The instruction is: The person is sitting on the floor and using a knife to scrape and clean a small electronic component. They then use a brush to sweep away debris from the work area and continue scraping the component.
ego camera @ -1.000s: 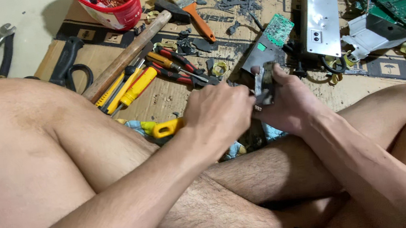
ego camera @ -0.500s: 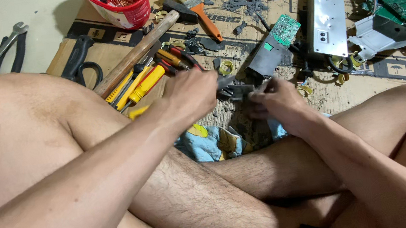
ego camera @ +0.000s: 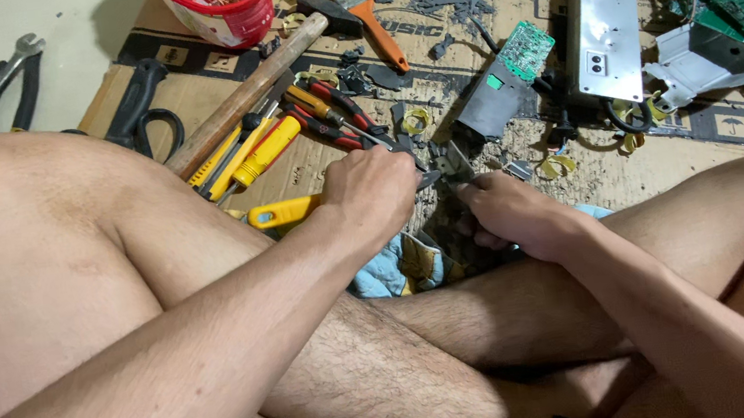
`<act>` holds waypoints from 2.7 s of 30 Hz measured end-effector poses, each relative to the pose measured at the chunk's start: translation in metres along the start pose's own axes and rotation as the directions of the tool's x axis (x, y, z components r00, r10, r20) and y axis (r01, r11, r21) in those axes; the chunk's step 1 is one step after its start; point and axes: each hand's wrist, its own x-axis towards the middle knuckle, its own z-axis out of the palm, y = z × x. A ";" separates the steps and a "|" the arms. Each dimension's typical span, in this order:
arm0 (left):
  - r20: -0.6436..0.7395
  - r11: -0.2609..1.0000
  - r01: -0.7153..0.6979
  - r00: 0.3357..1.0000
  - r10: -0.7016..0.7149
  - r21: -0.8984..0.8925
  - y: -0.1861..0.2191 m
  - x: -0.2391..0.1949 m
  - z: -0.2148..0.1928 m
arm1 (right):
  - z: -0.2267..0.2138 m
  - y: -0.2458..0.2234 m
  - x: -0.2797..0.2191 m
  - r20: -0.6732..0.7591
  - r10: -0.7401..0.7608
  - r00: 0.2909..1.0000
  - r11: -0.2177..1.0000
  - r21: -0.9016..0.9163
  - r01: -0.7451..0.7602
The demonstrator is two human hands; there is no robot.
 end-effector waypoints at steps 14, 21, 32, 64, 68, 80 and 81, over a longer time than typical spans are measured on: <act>-0.009 0.989 -0.131 0.991 0.132 0.071 0.011 -0.001 -0.006 | -0.002 -0.001 0.004 0.091 0.009 0.996 0.990 0.142 -0.022; -0.040 0.979 -0.139 0.988 0.146 0.146 0.012 -0.008 -0.010 | -0.002 0.000 0.005 0.080 -0.011 0.997 0.985 0.170 -0.002; -0.091 0.958 -0.135 0.982 0.163 0.255 0.010 0.006 0.001 | -0.001 0.007 0.016 0.096 -0.018 0.995 0.983 0.186 0.000; -0.087 0.953 -0.106 0.987 0.136 0.284 0.006 -0.004 0.010 | 0.005 0.012 0.023 0.058 0.044 0.997 0.981 0.186 -0.054; -0.092 0.959 -0.120 0.985 0.148 0.256 0.011 0.004 0.012 | -0.002 0.009 0.016 0.061 0.026 0.998 0.974 0.223 -0.039; -0.093 0.974 -0.050 0.993 0.073 0.221 0.013 0.019 0.021 | -0.002 0.013 0.019 0.137 -0.013 0.991 0.956 0.291 -0.028; -0.080 0.976 -0.056 0.994 0.074 0.211 0.014 0.016 0.023 | -0.002 0.011 0.020 0.148 -0.029 0.989 0.955 0.295 -0.016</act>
